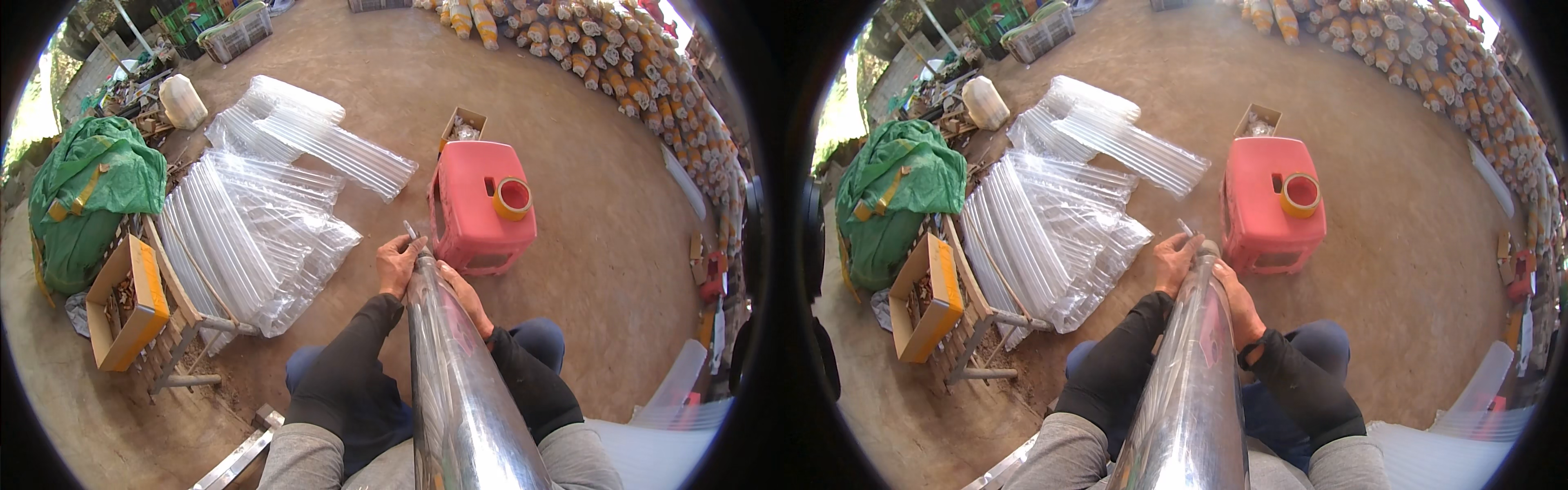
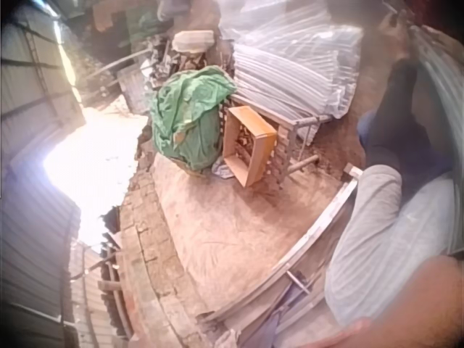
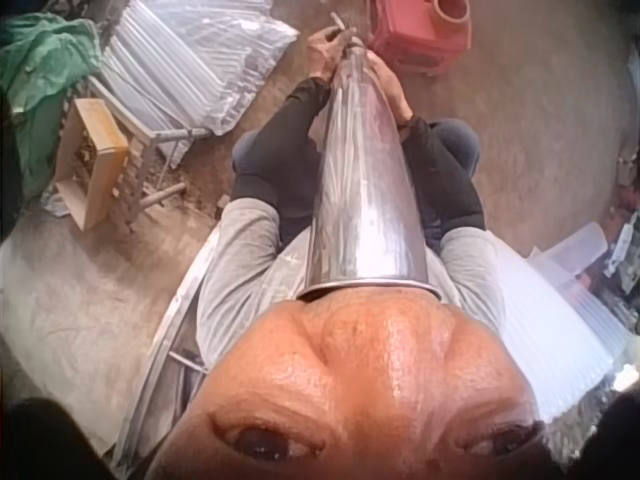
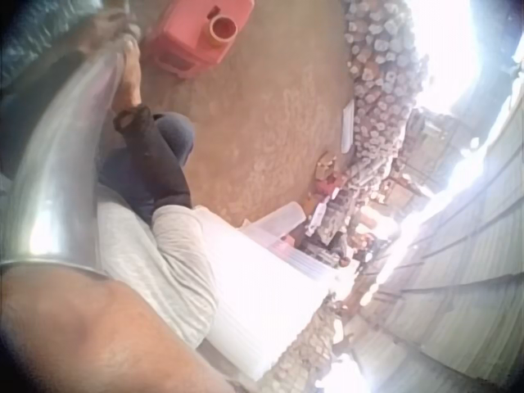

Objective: The person sits on the floor and seals the open end of a large metal cone using a handheld heat gun and a roll of clear plastic film. They repeatedly apply heat and wrap the film around the rim to create a seal.

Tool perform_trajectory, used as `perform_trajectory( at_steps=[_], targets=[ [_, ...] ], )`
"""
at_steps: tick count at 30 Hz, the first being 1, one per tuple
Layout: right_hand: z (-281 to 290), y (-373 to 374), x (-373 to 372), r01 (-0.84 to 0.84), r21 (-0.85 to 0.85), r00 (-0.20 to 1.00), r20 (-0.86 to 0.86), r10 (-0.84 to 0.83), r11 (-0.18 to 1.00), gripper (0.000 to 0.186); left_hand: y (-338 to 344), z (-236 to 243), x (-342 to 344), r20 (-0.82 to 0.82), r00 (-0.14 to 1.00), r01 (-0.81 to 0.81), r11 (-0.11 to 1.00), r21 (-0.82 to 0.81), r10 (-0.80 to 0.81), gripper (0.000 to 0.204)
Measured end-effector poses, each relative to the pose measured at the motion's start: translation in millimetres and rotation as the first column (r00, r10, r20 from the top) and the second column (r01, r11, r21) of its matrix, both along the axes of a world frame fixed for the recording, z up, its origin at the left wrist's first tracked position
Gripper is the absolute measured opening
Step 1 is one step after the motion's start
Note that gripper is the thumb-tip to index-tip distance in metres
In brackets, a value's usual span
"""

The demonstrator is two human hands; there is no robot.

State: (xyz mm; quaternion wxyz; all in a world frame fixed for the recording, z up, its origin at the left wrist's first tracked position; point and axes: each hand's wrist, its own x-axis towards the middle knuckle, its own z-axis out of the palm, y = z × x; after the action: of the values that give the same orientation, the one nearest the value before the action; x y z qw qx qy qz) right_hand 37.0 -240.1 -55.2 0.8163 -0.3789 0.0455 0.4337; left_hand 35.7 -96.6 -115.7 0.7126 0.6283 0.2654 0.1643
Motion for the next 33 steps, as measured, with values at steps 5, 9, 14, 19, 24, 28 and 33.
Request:
perform_trajectory(
  at_steps=[5,9,14,19,24,28,33],
  targets=[
    [-1.4,-0.1,0.6,-0.005,-0.017,1.000,0.013,0.005,1.000,0.030,-0.6,-0.2,0.5,0.027,0.999,-0.017,0.998,-0.052,0.018,0.023],
    [-2.8,-0.9,0.9,-0.011,-0.015,1.000,0.014,0.011,1.000,0.032,-0.5,-3.2,1.4,0.034,0.999,-0.018,0.999,-0.052,0.019,0.023],
    [8.6,0.3,-1.1,0.000,-0.039,1.000,0.008,0.000,0.999,0.033,0.0,-2.4,1.1,0.034,0.999,-0.001,0.998,-0.056,0.003,0.023],
    [6.6,-0.7,-0.8,0.007,-0.035,1.000,0.024,-0.006,0.999,0.033,-1.0,0.2,0.5,0.036,0.999,0.003,0.999,-0.050,-0.001,0.023],
    [0.0,-0.9,0.5,-0.011,0.018,0.999,0.039,0.010,1.000,0.031,-0.2,-0.6,1.7,0.033,0.999,0.004,0.999,-0.041,-0.002,0.019],
    [-1.7,0.0,1.7,0.000,-0.019,0.999,0.043,0.001,1.000,0.030,0.8,-7.1,1.7,0.045,0.999,-0.004,0.998,-0.058,0.006,0.021],
    [-1.1,-1.2,3.8,-0.010,0.004,1.000,0.008,0.010,1.000,0.027,-0.8,-1.2,3.1,0.040,0.999,-0.002,0.999,-0.051,0.004,0.020]
  ],
)
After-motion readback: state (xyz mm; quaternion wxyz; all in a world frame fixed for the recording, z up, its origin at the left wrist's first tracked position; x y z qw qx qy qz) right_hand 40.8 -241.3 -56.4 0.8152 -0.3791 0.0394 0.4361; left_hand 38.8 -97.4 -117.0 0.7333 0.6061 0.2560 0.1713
